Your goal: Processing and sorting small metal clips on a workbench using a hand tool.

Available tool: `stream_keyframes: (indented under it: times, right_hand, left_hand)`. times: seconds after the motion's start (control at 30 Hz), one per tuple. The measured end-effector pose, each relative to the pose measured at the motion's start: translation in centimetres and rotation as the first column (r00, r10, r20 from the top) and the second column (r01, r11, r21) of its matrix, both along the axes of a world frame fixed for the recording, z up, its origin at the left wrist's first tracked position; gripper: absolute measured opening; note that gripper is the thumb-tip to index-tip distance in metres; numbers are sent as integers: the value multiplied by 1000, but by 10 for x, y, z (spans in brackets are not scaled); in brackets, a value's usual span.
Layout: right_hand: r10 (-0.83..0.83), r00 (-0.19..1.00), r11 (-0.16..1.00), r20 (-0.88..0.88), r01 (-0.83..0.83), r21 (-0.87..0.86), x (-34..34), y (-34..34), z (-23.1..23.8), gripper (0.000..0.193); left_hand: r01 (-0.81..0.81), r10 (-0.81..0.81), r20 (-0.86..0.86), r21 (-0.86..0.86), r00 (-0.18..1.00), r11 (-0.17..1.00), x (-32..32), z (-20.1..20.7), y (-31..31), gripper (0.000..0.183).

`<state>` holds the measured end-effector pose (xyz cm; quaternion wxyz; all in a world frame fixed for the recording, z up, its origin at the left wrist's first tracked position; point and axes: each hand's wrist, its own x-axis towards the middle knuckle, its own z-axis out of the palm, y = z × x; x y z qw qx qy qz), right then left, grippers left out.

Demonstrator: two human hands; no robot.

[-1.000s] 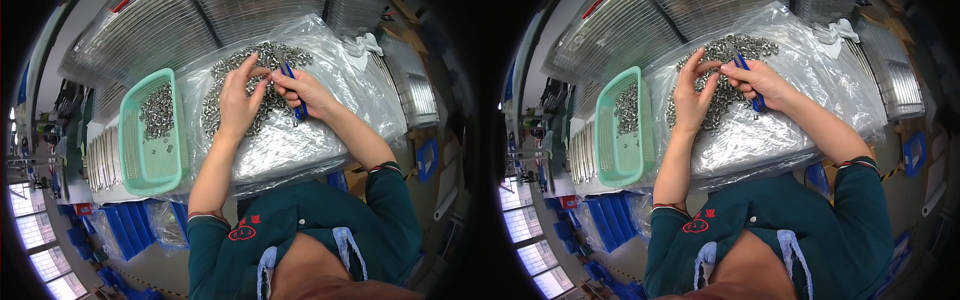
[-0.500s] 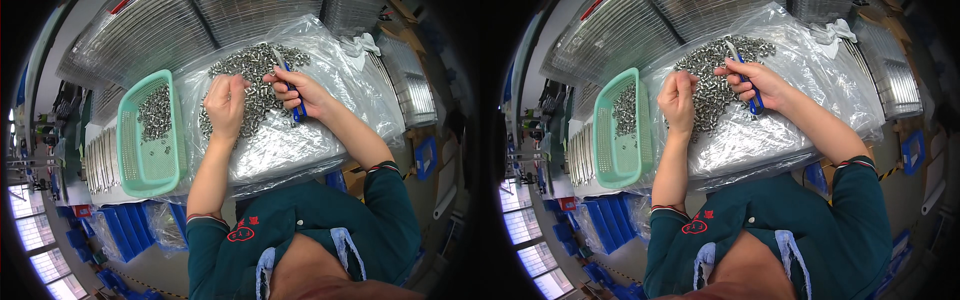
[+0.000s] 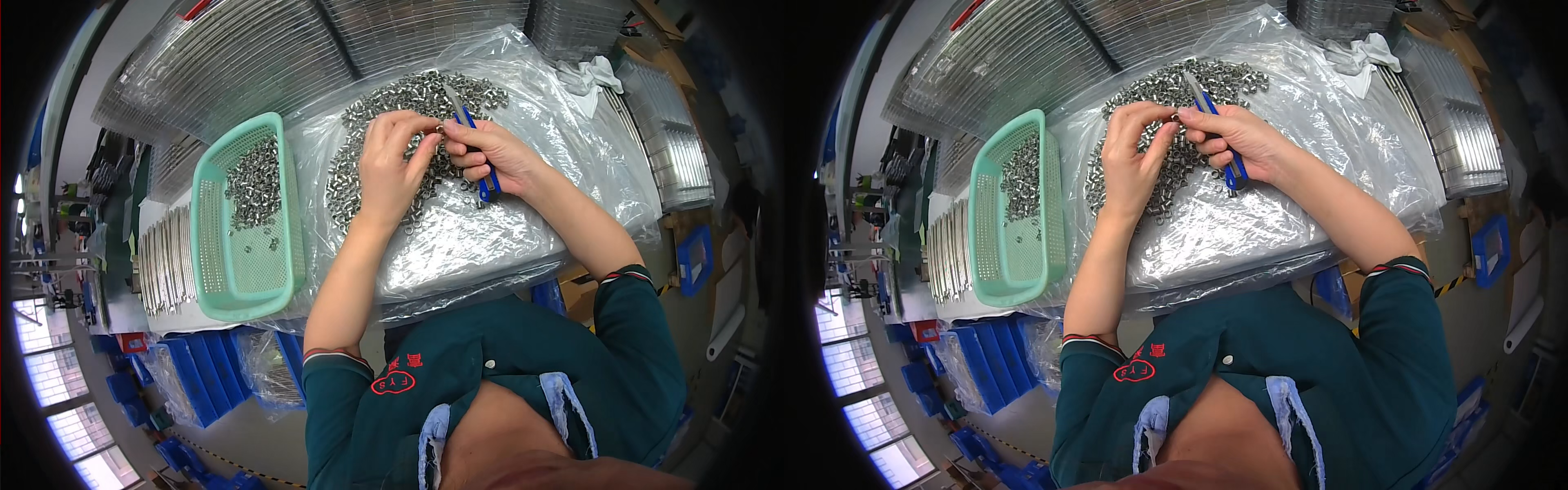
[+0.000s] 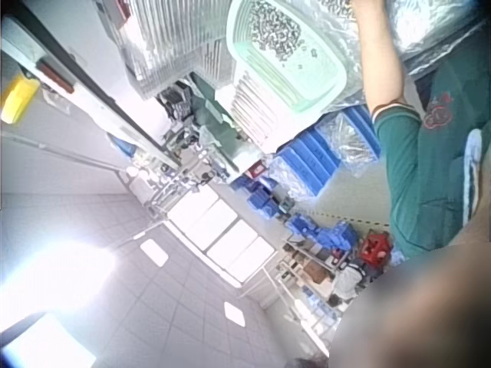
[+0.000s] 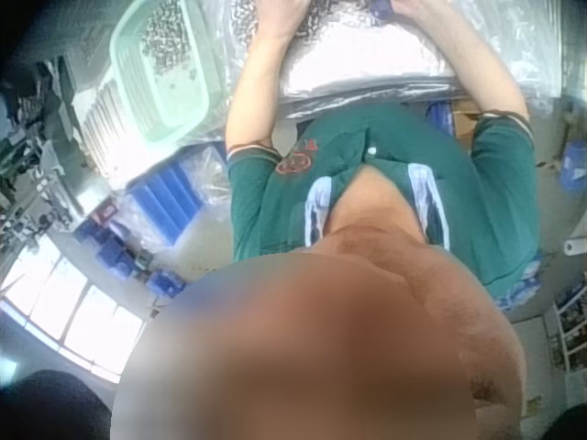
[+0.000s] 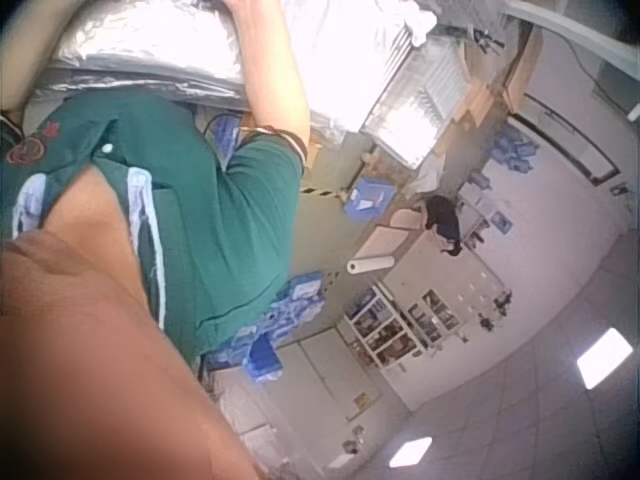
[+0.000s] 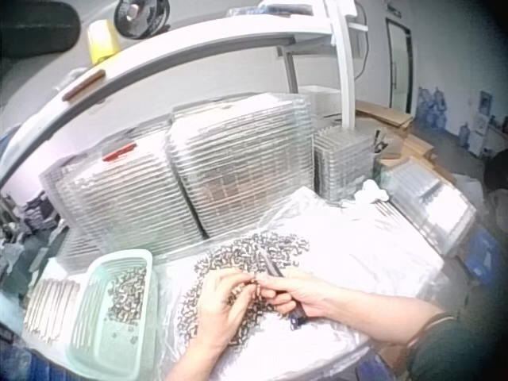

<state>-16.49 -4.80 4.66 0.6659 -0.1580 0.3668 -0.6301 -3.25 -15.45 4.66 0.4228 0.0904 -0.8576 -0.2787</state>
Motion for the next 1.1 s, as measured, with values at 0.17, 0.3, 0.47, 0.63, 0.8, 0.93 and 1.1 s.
stream_keyframes:
  times: [0.17, 0.3, 0.47, 0.63, 0.8, 0.93, 1.1]
  right_hand:
    - [-8, 999, 1000, 43, 7, 8, 1, 0, 1, 15]
    - [0, 999, 1000, 51, -1, 7, 1, 0, 1, 15]
    - [1, 999, 1000, 44, -1, 12, 0, -1, 1, 14]
    - [-5, 1000, 1000, 23, 4, 24, 0, 0, 0, 14]
    - [-25, 999, 999, 20, 25, 28, 2, 0, 0, 14]
    - [-54, 999, 998, -6, 54, 30, 3, 0, 1, 16]
    - [-53, 997, 998, -57, 54, 23, 2, 0, 2, 19]
  left_hand:
    - [7, -6, -10, 30, 1000, 1000, 0, -1, 0, 16]
    - [14, -13, -21, 75, 1000, 997, 0, -3, 0, 15]
    - [5, -5, -7, 59, 1000, 998, 0, 0, 1, 17]
    - [-5, 5, 15, 44, 1000, 999, 0, -1, 1, 16]
    - [16, -15, -10, 41, 1000, 999, -1, -1, 1, 15]
    - [47, -45, -25, 68, 999, 997, -1, 0, 1, 19]
    - [28, -26, -15, 97, 1000, 995, -1, -1, 1, 21]
